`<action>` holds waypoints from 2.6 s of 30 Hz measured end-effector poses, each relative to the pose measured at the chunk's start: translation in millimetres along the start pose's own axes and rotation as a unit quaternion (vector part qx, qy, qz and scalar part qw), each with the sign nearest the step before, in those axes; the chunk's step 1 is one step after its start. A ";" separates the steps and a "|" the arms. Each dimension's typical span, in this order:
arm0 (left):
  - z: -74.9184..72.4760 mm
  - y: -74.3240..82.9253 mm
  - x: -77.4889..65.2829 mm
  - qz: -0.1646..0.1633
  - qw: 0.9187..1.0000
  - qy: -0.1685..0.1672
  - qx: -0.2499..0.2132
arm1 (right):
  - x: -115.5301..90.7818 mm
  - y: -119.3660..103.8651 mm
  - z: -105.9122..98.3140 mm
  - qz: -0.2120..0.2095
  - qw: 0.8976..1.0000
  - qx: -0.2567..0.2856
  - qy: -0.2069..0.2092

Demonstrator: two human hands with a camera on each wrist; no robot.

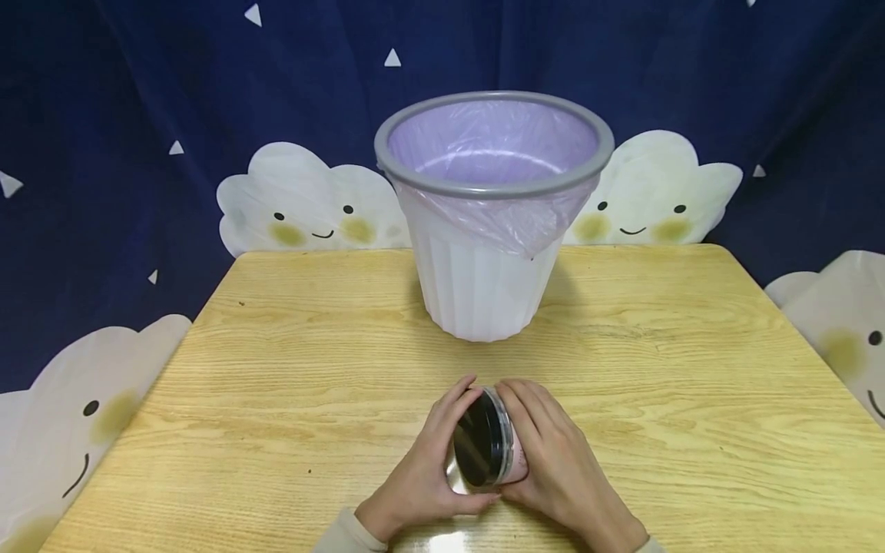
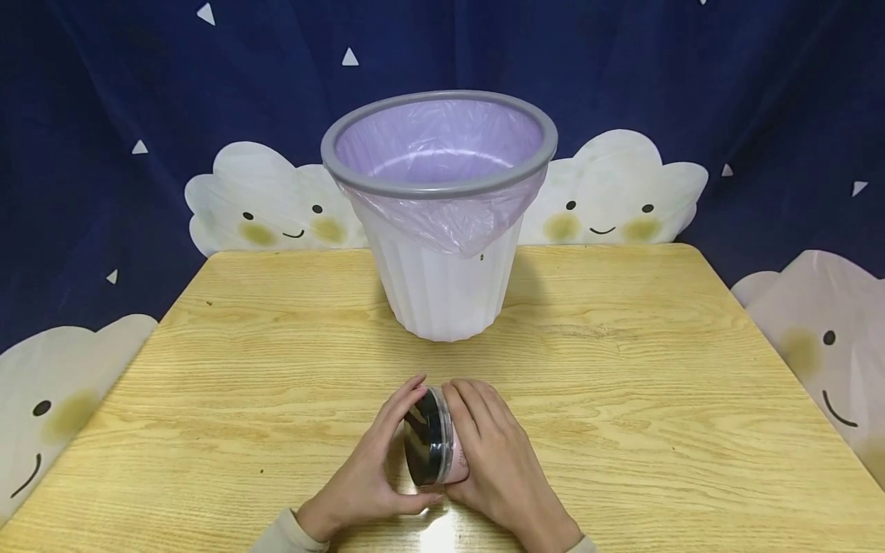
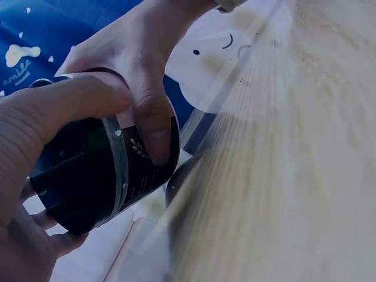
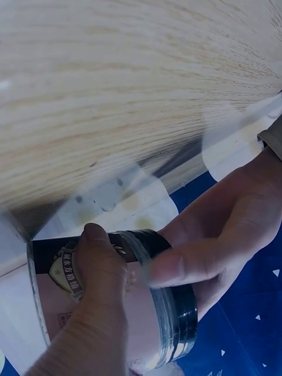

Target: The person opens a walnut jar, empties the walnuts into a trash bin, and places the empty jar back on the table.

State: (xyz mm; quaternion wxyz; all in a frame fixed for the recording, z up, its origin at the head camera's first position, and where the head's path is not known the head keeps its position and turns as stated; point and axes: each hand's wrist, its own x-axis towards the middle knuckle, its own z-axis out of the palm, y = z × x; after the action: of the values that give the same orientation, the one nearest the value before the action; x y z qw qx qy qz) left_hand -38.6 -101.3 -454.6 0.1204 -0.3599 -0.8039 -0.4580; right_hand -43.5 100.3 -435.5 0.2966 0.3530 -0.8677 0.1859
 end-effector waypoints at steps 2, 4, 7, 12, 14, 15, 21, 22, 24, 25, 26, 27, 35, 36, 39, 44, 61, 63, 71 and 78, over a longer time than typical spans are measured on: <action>0.6 -0.3 0.0 0.001 1.000 -0.004 -0.001 | -0.1 -0.1 -0.1 0.000 1.000 0.000 0.000; 1.2 -0.2 0.3 0.000 1.000 0.003 0.002 | -0.2 -0.2 -0.2 0.001 1.000 0.000 -0.002; 1.5 0.2 0.8 -0.003 1.000 0.016 0.000 | -0.3 -0.2 -0.3 0.002 1.000 0.001 -0.004; -0.5 1.1 1.5 -0.003 1.000 0.015 -0.008 | 0.1 -0.2 0.2 0.001 1.000 0.002 0.001; -2.7 1.2 1.6 -0.003 1.000 0.013 -0.013 | 0.4 -0.2 0.5 -0.001 1.000 0.001 0.003; -3.9 1.3 1.6 -0.003 1.000 0.012 -0.015 | 0.5 -0.2 0.6 -0.001 1.000 0.001 0.003; -6.6 0.6 2.5 -0.003 1.000 0.022 -0.012 | -0.1 -0.5 0.1 0.004 1.000 0.002 -0.004; -6.3 0.6 2.7 -0.003 1.000 0.023 -0.012 | -0.3 -0.5 0.0 0.004 1.000 0.001 -0.005; -5.7 0.6 2.6 -0.003 1.000 0.022 -0.012 | -0.7 -0.5 -0.2 0.005 1.000 0.000 -0.006; -5.6 0.7 2.5 -0.002 1.000 0.019 -0.012 | -0.8 -0.5 -0.2 0.005 1.000 -0.001 -0.005; -5.5 0.8 2.6 0.000 1.000 0.015 -0.011 | -0.9 -0.5 -0.2 0.004 1.000 -0.002 -0.004; -5.4 0.7 2.6 0.003 1.000 0.011 -0.008 | -1.0 -0.5 -0.3 0.004 1.000 -0.002 -0.004; -3.5 0.0 2.1 0.013 1.000 0.022 -0.012 | -1.7 -0.3 -0.1 0.004 1.000 -0.002 -0.003; -3.2 0.1 2.1 0.011 1.000 0.025 -0.013 | -1.8 -0.3 -0.1 0.005 1.000 -0.002 -0.003; -2.7 0.5 1.6 0.003 1.000 0.024 -0.011 | -1.5 -0.3 0.2 0.005 1.000 0.000 0.001; -1.3 1.2 1.1 0.005 1.000 0.011 -0.008 | -0.7 -0.3 0.8 0.002 1.000 0.001 0.004; -2.2 2.4 1.2 -0.010 1.000 0.019 -0.009 | -2.0 0.3 -0.5 0.020 0.999 0.007 -0.035; -2.4 2.6 1.1 -0.013 1.000 0.023 -0.011 | -1.8 0.2 -0.8 0.020 0.999 0.007 -0.037; -2.1 1.8 1.1 -0.002 1.000 0.016 -0.001 | -1.8 -0.3 -0.7 0.013 1.000 0.005 -0.027; -1.7 2.8 -0.4 -0.021 1.000 0.022 -0.003 | -1.2 -0.6 -0.1 0.007 1.000 0.005 -0.015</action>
State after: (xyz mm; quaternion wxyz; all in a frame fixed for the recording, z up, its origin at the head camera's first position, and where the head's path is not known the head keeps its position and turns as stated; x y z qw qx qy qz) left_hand -36.6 -102.0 -452.1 0.1279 -0.3333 -0.8070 -0.4705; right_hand -42.4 100.5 -436.1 0.2803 0.3508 -0.8737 0.1871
